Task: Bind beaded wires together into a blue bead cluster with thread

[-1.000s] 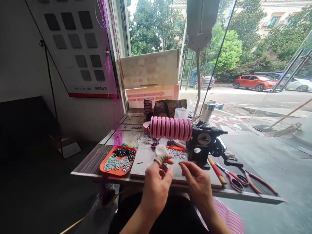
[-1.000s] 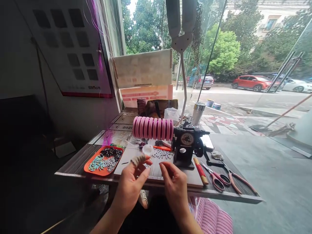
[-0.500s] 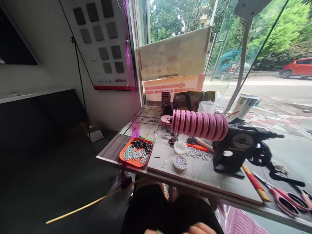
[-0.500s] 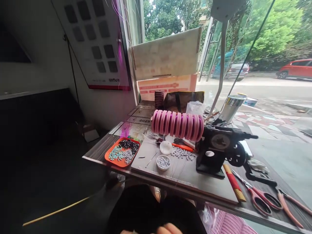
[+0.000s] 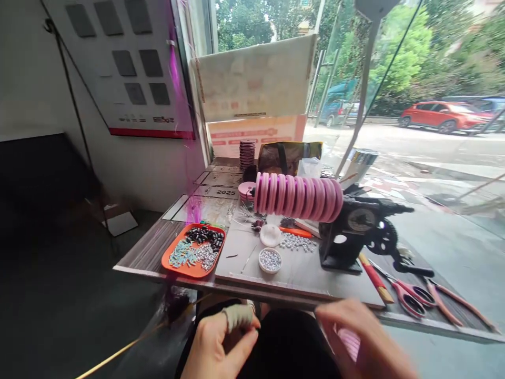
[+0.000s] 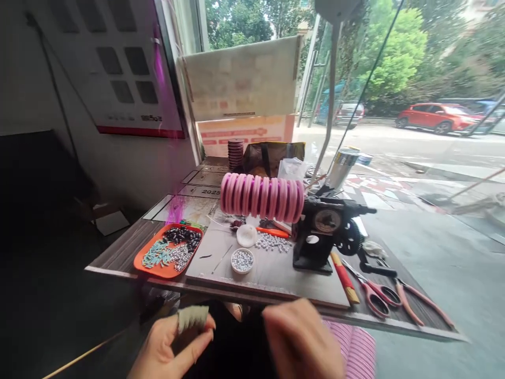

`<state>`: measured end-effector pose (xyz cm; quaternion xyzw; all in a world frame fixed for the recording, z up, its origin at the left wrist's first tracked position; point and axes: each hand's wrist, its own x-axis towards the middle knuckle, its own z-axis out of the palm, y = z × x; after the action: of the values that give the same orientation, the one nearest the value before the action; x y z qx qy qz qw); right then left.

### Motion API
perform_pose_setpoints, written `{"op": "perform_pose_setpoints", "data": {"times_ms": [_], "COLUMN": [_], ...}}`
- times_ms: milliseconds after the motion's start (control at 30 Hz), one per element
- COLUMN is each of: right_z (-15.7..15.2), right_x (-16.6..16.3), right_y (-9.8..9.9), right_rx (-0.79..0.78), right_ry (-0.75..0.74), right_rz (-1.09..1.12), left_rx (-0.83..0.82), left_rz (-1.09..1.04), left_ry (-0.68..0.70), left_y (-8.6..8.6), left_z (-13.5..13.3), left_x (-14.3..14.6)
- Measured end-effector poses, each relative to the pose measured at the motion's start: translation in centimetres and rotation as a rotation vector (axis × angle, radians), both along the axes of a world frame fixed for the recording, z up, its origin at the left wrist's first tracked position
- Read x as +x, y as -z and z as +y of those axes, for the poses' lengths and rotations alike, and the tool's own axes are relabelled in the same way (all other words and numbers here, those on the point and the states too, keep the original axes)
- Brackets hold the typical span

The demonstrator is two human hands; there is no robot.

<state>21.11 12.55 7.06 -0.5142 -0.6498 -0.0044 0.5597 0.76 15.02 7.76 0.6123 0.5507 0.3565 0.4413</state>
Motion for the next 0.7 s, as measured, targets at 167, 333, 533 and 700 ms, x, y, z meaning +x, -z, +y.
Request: {"op": "perform_pose_setpoints", "data": {"times_ms": [167,333,533,700], "right_z": [3.6,5.0,2.3,-0.6], "right_x": [4.0,2.7,1.9,2.2], "right_y": [-2.8,-2.0,0.5,2.2], "right_rx": [-0.354,-0.440,-0.498,-0.599], "right_ry": [0.090,-0.075,-0.151,-0.229], "right_rz": [0.347,0.546,0.601,0.621], "left_rx": [0.114,0.105,-0.320,-0.474], "left_rz": [-0.268,-0.620,-0.734,-0.686], "left_ry": [-0.122,-0.032,0.447,0.553], "left_y": [-1.7,-2.2,-4.0,-2.4], "left_z": [3.9,7.9,9.2,6.6], "left_x": [2.9,3.9,7.6,9.1]}}
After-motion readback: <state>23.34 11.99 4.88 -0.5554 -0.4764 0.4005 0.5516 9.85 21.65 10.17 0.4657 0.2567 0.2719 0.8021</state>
